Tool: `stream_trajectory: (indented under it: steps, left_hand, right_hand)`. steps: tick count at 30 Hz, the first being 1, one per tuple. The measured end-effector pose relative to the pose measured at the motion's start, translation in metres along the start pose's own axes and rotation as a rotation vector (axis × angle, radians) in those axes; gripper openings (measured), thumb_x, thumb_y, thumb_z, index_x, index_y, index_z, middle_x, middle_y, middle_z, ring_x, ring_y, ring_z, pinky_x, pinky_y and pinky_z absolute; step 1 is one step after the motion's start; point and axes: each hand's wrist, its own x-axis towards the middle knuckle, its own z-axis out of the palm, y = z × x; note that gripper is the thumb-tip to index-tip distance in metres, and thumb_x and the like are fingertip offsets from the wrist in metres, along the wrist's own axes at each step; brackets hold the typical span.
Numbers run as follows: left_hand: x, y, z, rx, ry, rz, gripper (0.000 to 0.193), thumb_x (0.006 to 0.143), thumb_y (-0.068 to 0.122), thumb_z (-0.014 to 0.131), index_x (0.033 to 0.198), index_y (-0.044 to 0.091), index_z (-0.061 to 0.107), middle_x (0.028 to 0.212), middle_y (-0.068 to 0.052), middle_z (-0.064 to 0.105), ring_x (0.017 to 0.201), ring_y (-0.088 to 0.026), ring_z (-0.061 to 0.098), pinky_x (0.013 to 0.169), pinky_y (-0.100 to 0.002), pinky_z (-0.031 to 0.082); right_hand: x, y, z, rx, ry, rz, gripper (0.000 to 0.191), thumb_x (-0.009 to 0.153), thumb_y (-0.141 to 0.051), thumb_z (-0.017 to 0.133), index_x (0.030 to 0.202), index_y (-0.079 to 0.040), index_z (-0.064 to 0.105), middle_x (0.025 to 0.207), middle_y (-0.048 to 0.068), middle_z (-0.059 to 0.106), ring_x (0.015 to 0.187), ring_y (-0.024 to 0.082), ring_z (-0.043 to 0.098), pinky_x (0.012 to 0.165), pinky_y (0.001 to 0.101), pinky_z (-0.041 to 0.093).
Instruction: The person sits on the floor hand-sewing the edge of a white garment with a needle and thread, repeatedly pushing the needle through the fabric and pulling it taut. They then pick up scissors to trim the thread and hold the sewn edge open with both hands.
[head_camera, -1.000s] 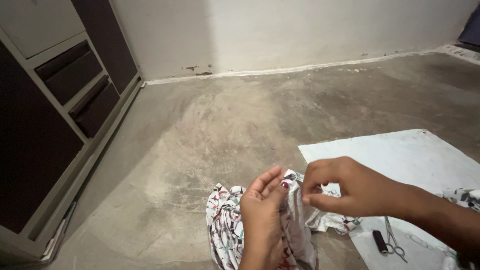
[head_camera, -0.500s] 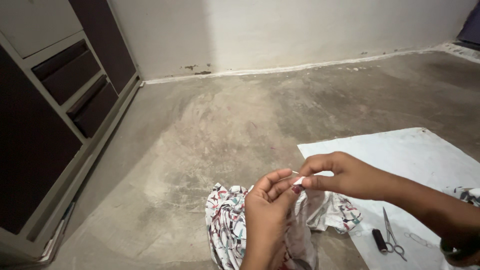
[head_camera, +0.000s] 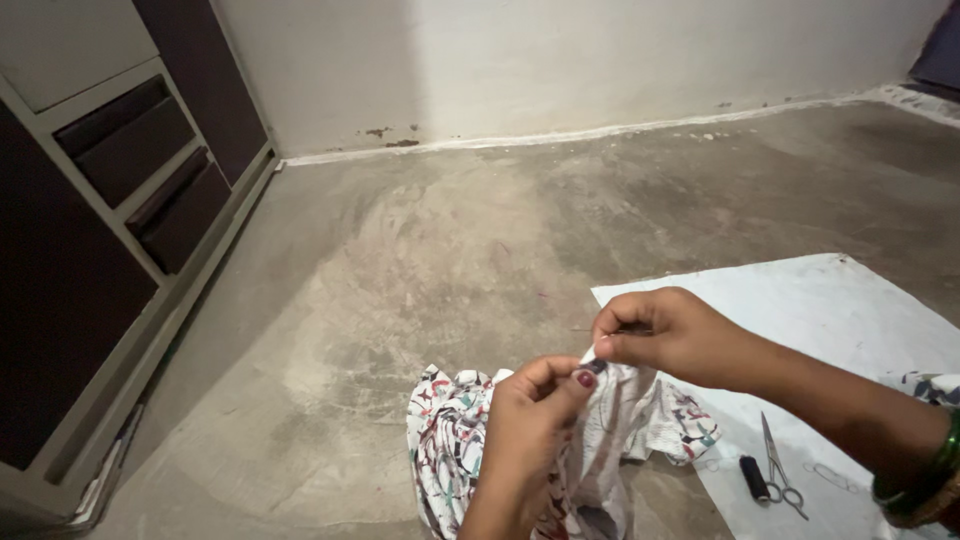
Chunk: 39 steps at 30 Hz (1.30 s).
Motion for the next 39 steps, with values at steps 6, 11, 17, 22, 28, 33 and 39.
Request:
stream_trajectory:
  steps: [6, 11, 17, 22, 28, 33, 39]
  left_hand:
    - [-0.001, 0.002, 0.004, -0.098, 0.043, 0.044, 0.019, 0.093, 0.009, 0.067, 0.107, -0.002, 0.074, 0.086, -0.002, 0.074, 0.071, -0.005, 0.063, 0.064, -0.02, 0.05]
    - [-0.006, 0.007, 0.006, -0.126, 0.106, -0.021, 0.023, 0.091, 0.01, 0.066, 0.11, 0.0, 0.075, 0.088, -0.002, 0.077, 0.071, -0.006, 0.067, 0.062, -0.021, 0.052]
    - [-0.009, 0.009, 0.009, -0.152, 0.133, 0.028, 0.021, 0.093, 0.012, 0.07, 0.108, -0.002, 0.076, 0.087, -0.003, 0.077, 0.068, -0.005, 0.066, 0.058, -0.02, 0.052]
    - [-0.013, 0.014, 0.012, -0.103, 0.183, -0.003, 0.021, 0.091, 0.013, 0.071, 0.105, 0.0, 0.079, 0.08, -0.001, 0.076, 0.059, -0.003, 0.062, 0.046, -0.019, 0.042]
    - [-0.015, 0.015, 0.014, -0.027, 0.212, 0.008, 0.022, 0.09, 0.017, 0.074, 0.104, 0.002, 0.082, 0.072, 0.002, 0.072, 0.052, -0.001, 0.052, 0.04, -0.018, 0.033]
    - [-0.014, 0.013, 0.014, -0.031, 0.213, 0.014, 0.023, 0.089, 0.017, 0.075, 0.104, 0.001, 0.082, 0.074, 0.001, 0.073, 0.054, -0.001, 0.054, 0.043, -0.018, 0.035]
    - [-0.014, 0.012, 0.015, -0.065, 0.202, 0.053, 0.023, 0.089, 0.014, 0.074, 0.104, -0.003, 0.081, 0.076, 0.0, 0.075, 0.057, -0.002, 0.056, 0.046, -0.018, 0.039]
  right_hand:
    - [-0.003, -0.002, 0.003, 0.085, 0.215, -0.094, 0.022, 0.094, -0.017, 0.062, 0.107, -0.006, 0.076, 0.1, 0.001, 0.079, 0.095, 0.009, 0.073, 0.086, 0.0284, 0.058]
    - [-0.016, -0.005, -0.001, -0.058, 0.254, -0.114, 0.032, 0.097, -0.01, 0.062, 0.129, -0.008, 0.064, 0.101, 0.006, 0.077, 0.083, 0.018, 0.079, 0.077, 0.0309, 0.064]
    - [-0.026, -0.023, 0.009, -0.431, 0.296, -0.343, 0.016, 0.082, -0.004, 0.07, 0.096, -0.007, 0.077, 0.095, 0.003, 0.078, 0.081, 0.017, 0.076, 0.069, 0.0303, 0.06]
    - [-0.026, -0.038, 0.011, -0.566, 0.412, -0.424, 0.016, 0.078, -0.003, 0.074, 0.09, -0.011, 0.081, 0.092, 0.005, 0.07, 0.08, 0.021, 0.071, 0.065, 0.0335, 0.057]
    - [-0.028, -0.038, 0.012, -0.625, 0.474, -0.533, 0.019, 0.076, -0.001, 0.074, 0.09, -0.012, 0.081, 0.093, 0.006, 0.07, 0.084, 0.022, 0.069, 0.067, 0.0344, 0.056]
    - [-0.027, -0.036, 0.012, -0.692, 0.501, -0.62, 0.02, 0.076, 0.002, 0.073, 0.088, -0.013, 0.081, 0.095, 0.006, 0.07, 0.09, 0.024, 0.068, 0.072, 0.0364, 0.056]
    - [-0.027, -0.036, 0.012, -0.709, 0.508, -0.678, 0.021, 0.072, 0.002, 0.073, 0.085, -0.013, 0.08, 0.097, 0.006, 0.07, 0.094, 0.025, 0.067, 0.076, 0.0386, 0.055]
